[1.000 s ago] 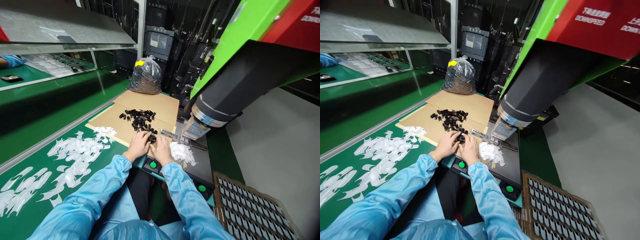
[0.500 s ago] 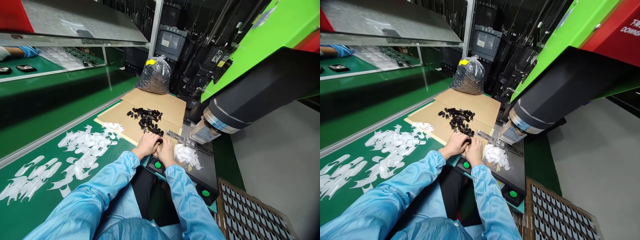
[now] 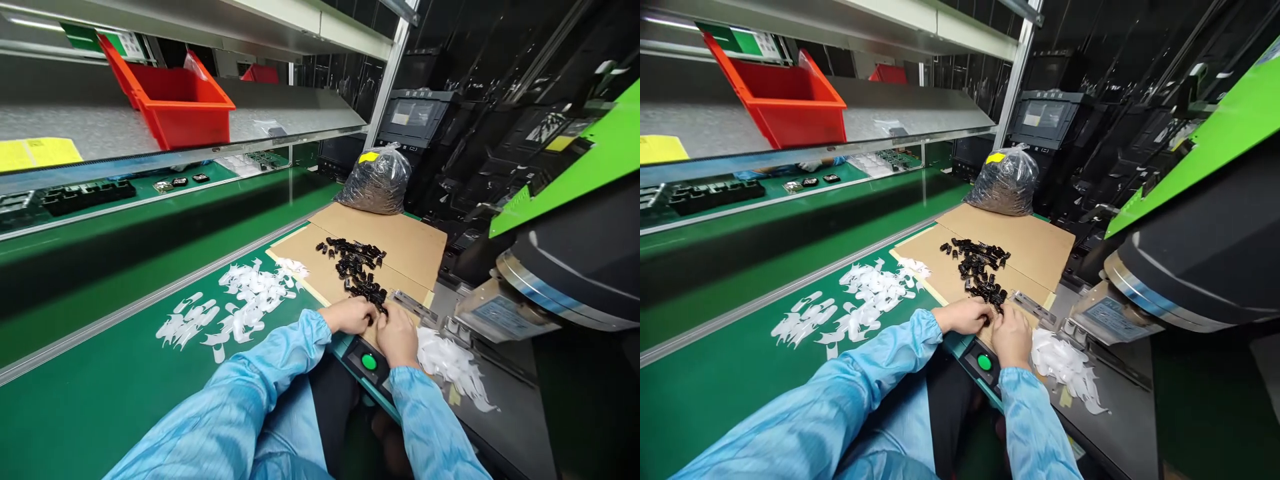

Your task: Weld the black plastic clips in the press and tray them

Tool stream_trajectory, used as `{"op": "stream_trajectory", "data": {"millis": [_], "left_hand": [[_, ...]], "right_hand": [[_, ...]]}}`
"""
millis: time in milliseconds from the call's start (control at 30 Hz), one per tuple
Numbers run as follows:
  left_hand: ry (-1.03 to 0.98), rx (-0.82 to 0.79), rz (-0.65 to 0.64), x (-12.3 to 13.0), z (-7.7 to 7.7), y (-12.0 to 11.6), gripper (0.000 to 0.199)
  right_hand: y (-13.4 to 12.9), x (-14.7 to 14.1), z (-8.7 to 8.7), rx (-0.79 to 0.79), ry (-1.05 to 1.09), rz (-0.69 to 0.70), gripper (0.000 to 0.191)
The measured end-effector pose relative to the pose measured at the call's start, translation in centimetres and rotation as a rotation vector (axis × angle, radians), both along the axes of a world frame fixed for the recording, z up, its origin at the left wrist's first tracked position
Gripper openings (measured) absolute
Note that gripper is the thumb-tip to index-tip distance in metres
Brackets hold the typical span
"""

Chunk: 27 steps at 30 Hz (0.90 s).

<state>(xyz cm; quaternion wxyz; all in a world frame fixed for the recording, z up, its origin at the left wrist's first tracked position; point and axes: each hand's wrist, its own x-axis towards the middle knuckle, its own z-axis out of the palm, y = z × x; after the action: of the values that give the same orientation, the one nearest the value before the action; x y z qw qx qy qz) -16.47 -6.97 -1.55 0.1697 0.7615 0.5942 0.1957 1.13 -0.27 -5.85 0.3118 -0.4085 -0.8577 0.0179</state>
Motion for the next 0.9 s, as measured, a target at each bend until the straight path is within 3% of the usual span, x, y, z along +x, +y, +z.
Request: {"op": "stream_trajectory", "data": {"millis": [133, 233, 367, 467, 567, 633, 767, 900], "left_hand": [[0.020, -0.052, -0.083, 0.7, 0.6, 1.3, 0.034], [0.012, -0.029, -0.074, 1.5, 0.7, 1.1, 0.036], [-0.078, 0.117, 0.024, 2.4, -0.4, -0.2, 0.027], [-0.135, 0.160, 0.073, 2.8, -1.8, -1.4, 0.016], [-0.108, 0.163, 0.048, 3.5, -2.5, -2.5, 0.023], [-0.105, 0.165, 0.102, 4.2, -2.4, -2.7, 0.026], [-0.100, 0.166, 0.240, 6.2, -1.6, -2.1, 0.037], [0.044, 0.208, 0.166, 6.8, -1.7, -0.7, 0.030]], "right_hand": [[0.0, 1.2, 0.9, -0.010, 0.042, -0.052, 0.028], [-1.3, 3.7, 2.2, -0.022, 0.093, -0.060, 0.029], [-3.2, 8.4, 3.8, -0.071, 0.154, -0.089, 0.030], [-3.3, 12.2, 4.2, -0.081, 0.185, -0.216, 0.032], [-2.2, 15.2, 4.1, -0.063, 0.189, -0.364, 0.034], [-0.8, 16.2, 3.9, -0.047, 0.168, -0.416, 0.035], [1.7, 16.7, 3.9, 0.006, 0.051, -0.383, 0.037], [3.9, 16.6, 3.1, 0.089, -0.127, -0.390, 0.043]]}}
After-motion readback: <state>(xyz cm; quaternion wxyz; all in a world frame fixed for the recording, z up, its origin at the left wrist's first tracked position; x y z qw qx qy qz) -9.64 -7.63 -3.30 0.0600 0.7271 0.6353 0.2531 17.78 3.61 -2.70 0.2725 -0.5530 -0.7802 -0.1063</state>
